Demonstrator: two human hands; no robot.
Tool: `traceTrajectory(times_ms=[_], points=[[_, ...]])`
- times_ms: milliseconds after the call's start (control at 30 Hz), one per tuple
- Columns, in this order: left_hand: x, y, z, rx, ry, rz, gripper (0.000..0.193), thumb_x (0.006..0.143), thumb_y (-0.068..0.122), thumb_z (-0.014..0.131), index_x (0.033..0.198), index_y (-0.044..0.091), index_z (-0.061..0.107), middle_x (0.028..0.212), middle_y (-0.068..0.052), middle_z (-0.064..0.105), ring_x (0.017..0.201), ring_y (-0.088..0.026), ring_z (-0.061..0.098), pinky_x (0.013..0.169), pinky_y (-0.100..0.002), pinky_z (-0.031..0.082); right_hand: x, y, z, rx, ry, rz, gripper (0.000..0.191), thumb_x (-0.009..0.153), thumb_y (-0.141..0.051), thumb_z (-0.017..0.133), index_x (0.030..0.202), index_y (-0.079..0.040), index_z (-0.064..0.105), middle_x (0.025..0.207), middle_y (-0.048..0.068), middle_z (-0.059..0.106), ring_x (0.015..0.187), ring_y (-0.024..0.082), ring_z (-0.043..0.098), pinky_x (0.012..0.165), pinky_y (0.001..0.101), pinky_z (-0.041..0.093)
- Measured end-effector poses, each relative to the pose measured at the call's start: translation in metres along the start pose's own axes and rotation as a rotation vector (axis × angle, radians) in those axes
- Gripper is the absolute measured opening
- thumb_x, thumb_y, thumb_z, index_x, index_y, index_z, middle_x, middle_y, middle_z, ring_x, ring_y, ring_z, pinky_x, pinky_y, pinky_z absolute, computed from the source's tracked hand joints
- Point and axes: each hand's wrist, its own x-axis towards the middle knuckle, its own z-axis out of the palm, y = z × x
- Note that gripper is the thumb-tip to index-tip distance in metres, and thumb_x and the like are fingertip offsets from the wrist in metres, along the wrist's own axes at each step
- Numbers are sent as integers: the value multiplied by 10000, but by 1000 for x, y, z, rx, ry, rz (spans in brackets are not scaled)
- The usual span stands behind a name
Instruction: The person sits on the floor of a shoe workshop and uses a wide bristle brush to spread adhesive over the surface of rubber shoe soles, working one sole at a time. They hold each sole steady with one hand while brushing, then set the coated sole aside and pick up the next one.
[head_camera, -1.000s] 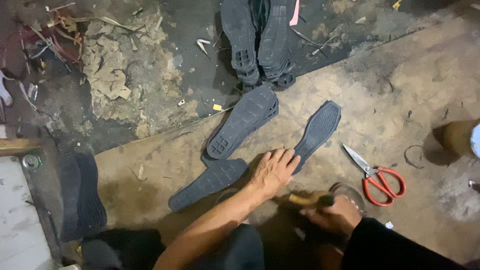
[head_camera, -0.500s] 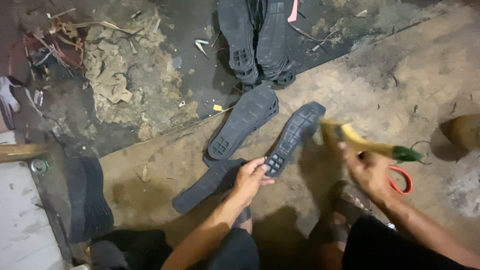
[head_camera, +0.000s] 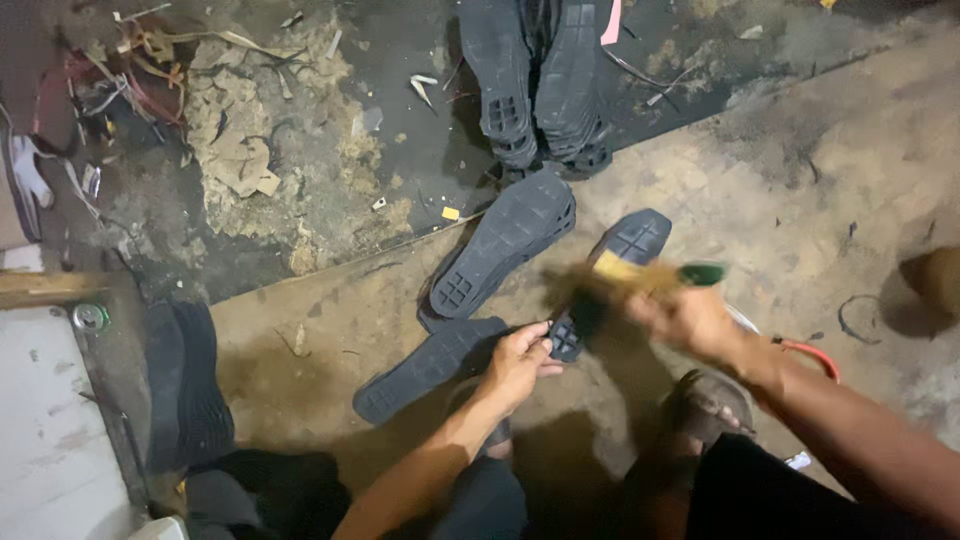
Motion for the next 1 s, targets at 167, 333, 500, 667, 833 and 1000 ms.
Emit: traceTrajectory(times_ms=[167, 333, 500, 667, 833, 1000], points=[[-12, 27, 0, 187, 20, 35, 448, 1016, 68, 511, 1455, -19, 484, 1166, -147, 680, 902, -218, 737, 783, -342, 643, 14, 29, -20, 293, 162, -9, 292, 952, -212, 669, 1182, -35, 697, 1080, 137, 731, 977, 183, 685, 816, 334, 556], [-31, 71, -22, 471, 132, 65, 416, 1013, 94, 535, 1418, 3, 565, 1095, -175, 746, 840, -212, 770, 739, -304, 607, -3, 66, -32, 15, 308, 377, 273, 1045, -229, 633, 1238, -76, 749, 1047, 142, 769, 832, 205, 718, 691, 337, 569], [-22, 65, -17, 246, 92, 100, 426, 999, 67, 541, 1419, -7, 538, 1152, -149, 715, 879, -184, 743, 755, -298, 644, -66, -16, 43, 359, -37, 59, 357, 878, -275, 656, 1168, -77, 715, 980, 52, 810, 772, 165, 758, 615, 297, 617], [-20, 46, -2, 250, 55, 169, 426, 1000, 52, 536, 1419, -22, 545, 1200, -137, 700, 893, -165, 717, 765, -300, 632, -63, -46, 40, 113, -60, -101, 280, 805, -196, 741, 1050, -63, 719, 935, 117, 708, 875, 322, 676, 750, 412, 576], [-21, 56, 0, 301, 92, 93, 421, 1014, 86, 548, 1424, -9, 540, 1099, -188, 716, 854, -176, 743, 763, -296, 643, -54, -29, 16, -231, -71, -365, 473, 624, -176, 744, 1082, -63, 712, 997, 115, 666, 898, 355, 636, 736, 455, 536], [-25, 55, 2, 360, 106, 118, 417, 988, 89, 572, 1396, 1, 574, 1069, -131, 747, 820, -168, 751, 723, -292, 620, -62, -47, 20, -434, -31, -438, 530, 613, -117, 647, 1139, -52, 666, 1088, 124, 673, 1001, 349, 651, 843, 439, 550]])
